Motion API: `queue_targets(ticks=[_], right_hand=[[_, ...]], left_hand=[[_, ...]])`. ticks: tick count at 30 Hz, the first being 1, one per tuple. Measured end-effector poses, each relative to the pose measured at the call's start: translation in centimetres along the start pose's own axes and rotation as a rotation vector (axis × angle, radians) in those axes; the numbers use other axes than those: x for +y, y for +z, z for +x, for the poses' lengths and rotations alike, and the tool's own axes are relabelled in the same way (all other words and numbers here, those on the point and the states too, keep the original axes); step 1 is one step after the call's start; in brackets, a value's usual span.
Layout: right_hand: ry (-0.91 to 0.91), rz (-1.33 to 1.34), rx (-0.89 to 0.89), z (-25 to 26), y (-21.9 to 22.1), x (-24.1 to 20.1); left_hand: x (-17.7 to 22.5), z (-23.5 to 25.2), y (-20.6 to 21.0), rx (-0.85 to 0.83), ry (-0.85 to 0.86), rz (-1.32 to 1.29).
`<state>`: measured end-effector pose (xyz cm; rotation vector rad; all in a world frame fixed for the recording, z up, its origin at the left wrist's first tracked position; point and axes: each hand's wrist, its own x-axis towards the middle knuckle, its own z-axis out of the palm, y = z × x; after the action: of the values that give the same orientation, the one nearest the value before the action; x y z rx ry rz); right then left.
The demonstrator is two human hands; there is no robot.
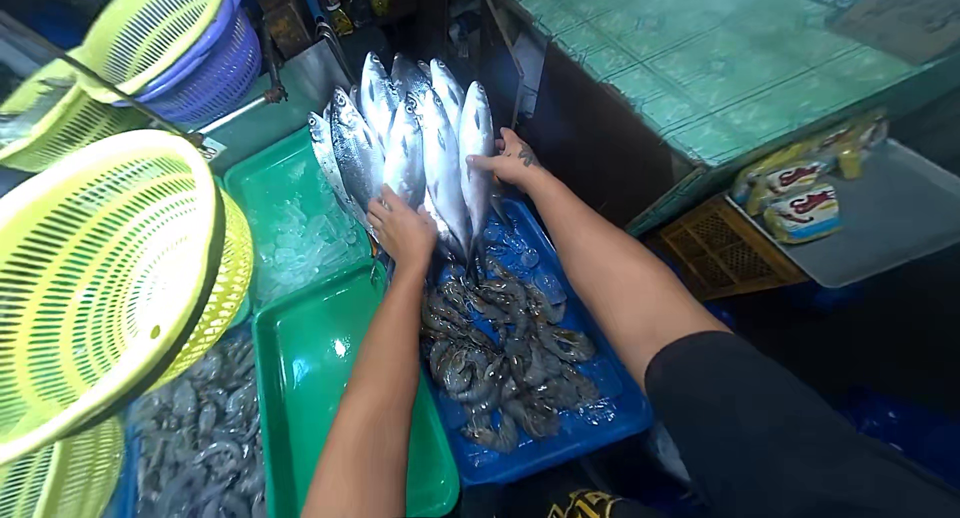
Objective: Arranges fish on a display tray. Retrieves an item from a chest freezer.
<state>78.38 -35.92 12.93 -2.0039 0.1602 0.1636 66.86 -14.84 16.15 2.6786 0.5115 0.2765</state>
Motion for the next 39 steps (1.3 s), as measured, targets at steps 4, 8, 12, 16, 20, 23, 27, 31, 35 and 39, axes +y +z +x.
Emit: queue_targets(ticks=[4,8,12,16,20,23,27,31,35,39], right_hand=[[-0.107,0.088,0.058,1.8,1.6,-1.3],[-0.288,-0.079,0.029,2.1,2.6,-0.9],[-0.462,-0.211,-0.008,2.4,4.4,-2.2],[-0.569,-0.137,0.039,2.7,5.8,-2.1],[-0.547,-0.121,0.232,2.2,6.6,-0.9],[-0.406,-0.292,0.281,-0.1,6.6,0.1],[-0.306,-0.385,0.199,-2.9,6.7,0.0],[-0.332,-0.422,0.226,-6.8,6.9,-0.4],[-0.461,-0.582,0.176,-9.3,9.0,-0.8],[-0.336,-0.688,0.126,-9.1,10.9,-1.8]], left_hand=[[-3.6,1.9,3.6,-0.068,-0.058,-0.107],[-2.7,1.5,4.6,-0.076,-0.166,-0.331],[-2.7,1.4,5.8,-0.005,-0.239,-0.636],[-3.6,1.4,5.1,-0.096,-0.244,-0.62],[-3.4,0.5,3.2,-0.094,-0.235,-0.318],[-4.1,-0.5,3.6,0.029,-0.27,-0.303],[-5.2,0.6,4.1,0.077,-0.231,-0.253],[-6.7,0.3,3.2,0.043,-0.164,-0.251],[-9.0,3.3,1.6,0.307,-0.284,-0.368],[-11.8,10.4,0.6,0.169,-0.502,-0.666]])
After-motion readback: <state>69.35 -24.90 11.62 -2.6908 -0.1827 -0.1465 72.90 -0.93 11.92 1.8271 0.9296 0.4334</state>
